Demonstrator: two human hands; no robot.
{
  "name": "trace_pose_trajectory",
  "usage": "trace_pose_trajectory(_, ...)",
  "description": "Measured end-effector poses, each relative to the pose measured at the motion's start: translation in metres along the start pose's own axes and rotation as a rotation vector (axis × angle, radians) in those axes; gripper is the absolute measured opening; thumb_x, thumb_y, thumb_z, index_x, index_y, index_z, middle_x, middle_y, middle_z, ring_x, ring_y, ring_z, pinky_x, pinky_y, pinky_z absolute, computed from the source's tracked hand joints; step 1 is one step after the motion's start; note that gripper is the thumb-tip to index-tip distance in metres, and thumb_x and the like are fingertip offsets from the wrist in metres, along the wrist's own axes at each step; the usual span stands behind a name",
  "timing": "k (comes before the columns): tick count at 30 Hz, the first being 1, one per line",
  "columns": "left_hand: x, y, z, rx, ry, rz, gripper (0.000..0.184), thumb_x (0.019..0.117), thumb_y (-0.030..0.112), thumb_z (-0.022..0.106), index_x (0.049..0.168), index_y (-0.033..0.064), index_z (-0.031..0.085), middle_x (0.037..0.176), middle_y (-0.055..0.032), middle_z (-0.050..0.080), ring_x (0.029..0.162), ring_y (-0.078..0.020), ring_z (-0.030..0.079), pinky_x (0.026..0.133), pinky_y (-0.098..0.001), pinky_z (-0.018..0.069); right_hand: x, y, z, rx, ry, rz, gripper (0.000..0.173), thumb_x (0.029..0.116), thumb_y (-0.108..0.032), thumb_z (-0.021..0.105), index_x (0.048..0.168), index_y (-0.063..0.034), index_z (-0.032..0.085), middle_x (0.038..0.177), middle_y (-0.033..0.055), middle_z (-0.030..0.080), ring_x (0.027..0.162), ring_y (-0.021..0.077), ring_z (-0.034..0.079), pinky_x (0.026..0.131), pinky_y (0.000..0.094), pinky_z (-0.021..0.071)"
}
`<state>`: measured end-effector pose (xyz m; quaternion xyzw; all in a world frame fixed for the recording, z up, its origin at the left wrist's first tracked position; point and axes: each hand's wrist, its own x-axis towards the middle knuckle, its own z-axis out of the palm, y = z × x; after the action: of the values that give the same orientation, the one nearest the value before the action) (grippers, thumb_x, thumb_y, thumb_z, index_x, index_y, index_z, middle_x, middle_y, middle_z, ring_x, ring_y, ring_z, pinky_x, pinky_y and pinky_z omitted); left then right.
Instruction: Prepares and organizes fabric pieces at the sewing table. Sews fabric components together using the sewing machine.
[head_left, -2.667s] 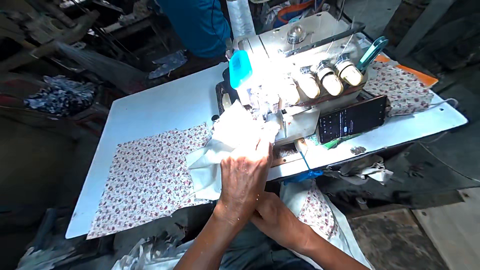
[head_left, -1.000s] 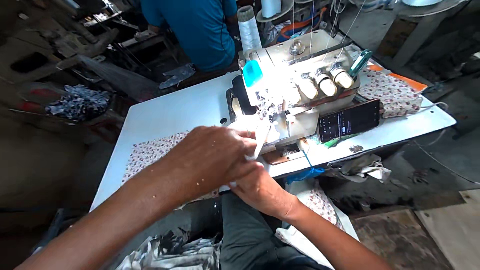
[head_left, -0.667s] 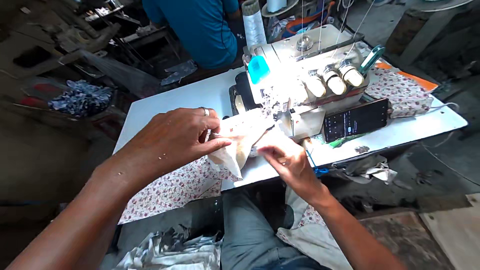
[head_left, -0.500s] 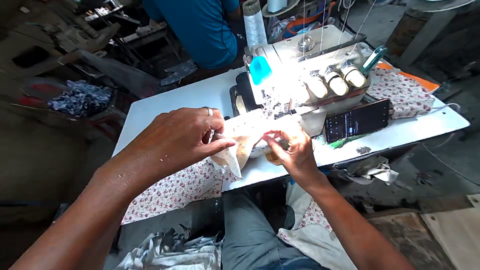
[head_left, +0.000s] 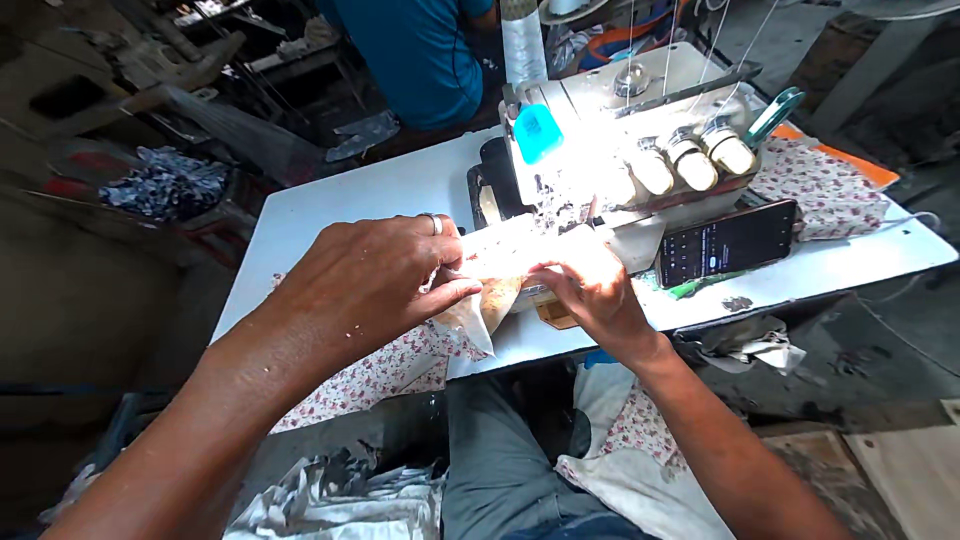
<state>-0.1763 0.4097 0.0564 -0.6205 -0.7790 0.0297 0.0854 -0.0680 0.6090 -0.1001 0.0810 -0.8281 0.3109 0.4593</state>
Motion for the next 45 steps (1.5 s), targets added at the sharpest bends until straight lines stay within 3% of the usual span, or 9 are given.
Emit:
trace_pose_trajectory(5, -0.004, 0.015, 0.000, 0.065, 0.016, 0.070, 0.034, 0.0969, 0.041, 0.056, 0.082, 0.0129, 0.068, 0.087, -0.0041, 0.064, 0.068, -0.0202, 0.065, 0.050, -0.0356, 0.0453, 0.006, 0.002, 0.002, -0.079, -0.023, -0.041, 0.013, 0.0968, -0.010, 0.066, 0.098, -0.0033, 0.077, 0.093, 0.0129, 0.073, 0.091, 0.0262, 0.068, 0.084, 0.0360, 0.0520)
trace_pose_trajectory(10, -0.006, 0.022, 0.000, 0.111, 0.009, 0.080, 0.033, 0.0969, 0.041, 0.055, 0.084, 0.0135, 0.070, 0.092, -0.0038, 0.067, 0.073, -0.0204, 0.067, 0.050, -0.0344, 0.0459, 0.009, 0.006, -0.002, -0.114, -0.109, -0.117, 0.021, 0.0943, 0.001, 0.062, 0.103, -0.0079, 0.079, 0.101, 0.0128, 0.073, 0.096, 0.0284, 0.066, 0.084, 0.0406, 0.0494)
trace_pose_trajectory(16, -0.005, 0.014, -0.002, 0.087, 0.015, 0.055, 0.033, 0.0978, 0.039, 0.056, 0.083, 0.0117, 0.068, 0.091, -0.0056, 0.066, 0.071, -0.0222, 0.066, 0.052, -0.0372, 0.0467, 0.002, 0.012, -0.004, -0.099, -0.068, -0.084, 0.018, 0.0976, -0.019, 0.068, 0.106, -0.0079, 0.079, 0.104, 0.0111, 0.072, 0.098, 0.0260, 0.064, 0.084, 0.0386, 0.0487)
trace_pose_trajectory(23, -0.005, 0.011, -0.002, 0.025, 0.006, 0.033, 0.034, 0.0968, 0.044, 0.056, 0.082, 0.0149, 0.065, 0.085, -0.0009, 0.061, 0.063, -0.0161, 0.060, 0.050, -0.0333, 0.0425, -0.005, 0.014, 0.006, 0.011, 0.080, 0.030, 0.009, 0.0925, -0.011, 0.073, 0.096, -0.0029, 0.077, 0.096, 0.0119, 0.072, 0.096, 0.0235, 0.066, 0.088, 0.0347, 0.0509)
trace_pose_trajectory(30, -0.005, 0.006, -0.001, -0.028, 0.017, 0.024, 0.033, 0.0956, 0.044, 0.055, 0.080, 0.0167, 0.063, 0.083, 0.0022, 0.061, 0.061, -0.0117, 0.057, 0.049, -0.0310, 0.0412, -0.005, 0.016, 0.004, 0.027, 0.075, 0.032, 0.008, 0.0918, -0.008, 0.073, 0.096, -0.0021, 0.076, 0.095, 0.0116, 0.072, 0.095, 0.0230, 0.066, 0.088, 0.0337, 0.0505)
trace_pose_trajectory(34, -0.005, 0.006, 0.001, -0.010, 0.034, 0.024, 0.035, 0.0958, 0.045, 0.054, 0.079, 0.0160, 0.064, 0.083, 0.0004, 0.061, 0.061, -0.0141, 0.059, 0.049, -0.0328, 0.0417, -0.005, 0.016, 0.000, 0.027, 0.055, 0.029, 0.008, 0.0930, -0.008, 0.072, 0.096, -0.0017, 0.076, 0.095, 0.0117, 0.072, 0.095, 0.0223, 0.066, 0.088, 0.0322, 0.0507)
trace_pose_trajectory(39, -0.007, 0.010, 0.003, 0.037, 0.121, 0.037, 0.030, 0.0991, 0.036, 0.056, 0.096, 0.0118, 0.075, 0.082, -0.0053, 0.061, 0.063, -0.0218, 0.062, 0.050, -0.0361, 0.0433, -0.005, 0.016, -0.005, -0.009, 0.048, 0.031, 0.009, 0.0933, -0.009, 0.071, 0.095, -0.0011, 0.076, 0.095, 0.0127, 0.072, 0.095, 0.0227, 0.067, 0.089, 0.0318, 0.0512)
trace_pose_trajectory(42, -0.010, 0.013, 0.006, 0.004, 0.146, 0.024, 0.027, 0.0988, 0.032, 0.057, 0.098, 0.0143, 0.078, 0.089, -0.0044, 0.064, 0.069, -0.0199, 0.063, 0.055, -0.0348, 0.0450, -0.005, 0.016, -0.007, 0.004, 0.027, 0.037, 0.009, 0.0938, -0.008, 0.071, 0.095, -0.0009, 0.076, 0.096, 0.0129, 0.072, 0.095, 0.0227, 0.067, 0.089, 0.0323, 0.0523)
trace_pose_trajectory(45, -0.011, 0.015, 0.008, -0.011, 0.126, 0.050, 0.029, 0.0976, 0.034, 0.056, 0.096, 0.0172, 0.079, 0.090, -0.0035, 0.063, 0.067, -0.0180, 0.062, 0.052, -0.0336, 0.0446, -0.003, 0.015, -0.009, -0.009, 0.000, 0.027, 0.010, 0.0946, -0.009, 0.070, 0.096, -0.0013, 0.076, 0.095, 0.0120, 0.072, 0.093, 0.0222, 0.067, 0.087, 0.0328, 0.0526)
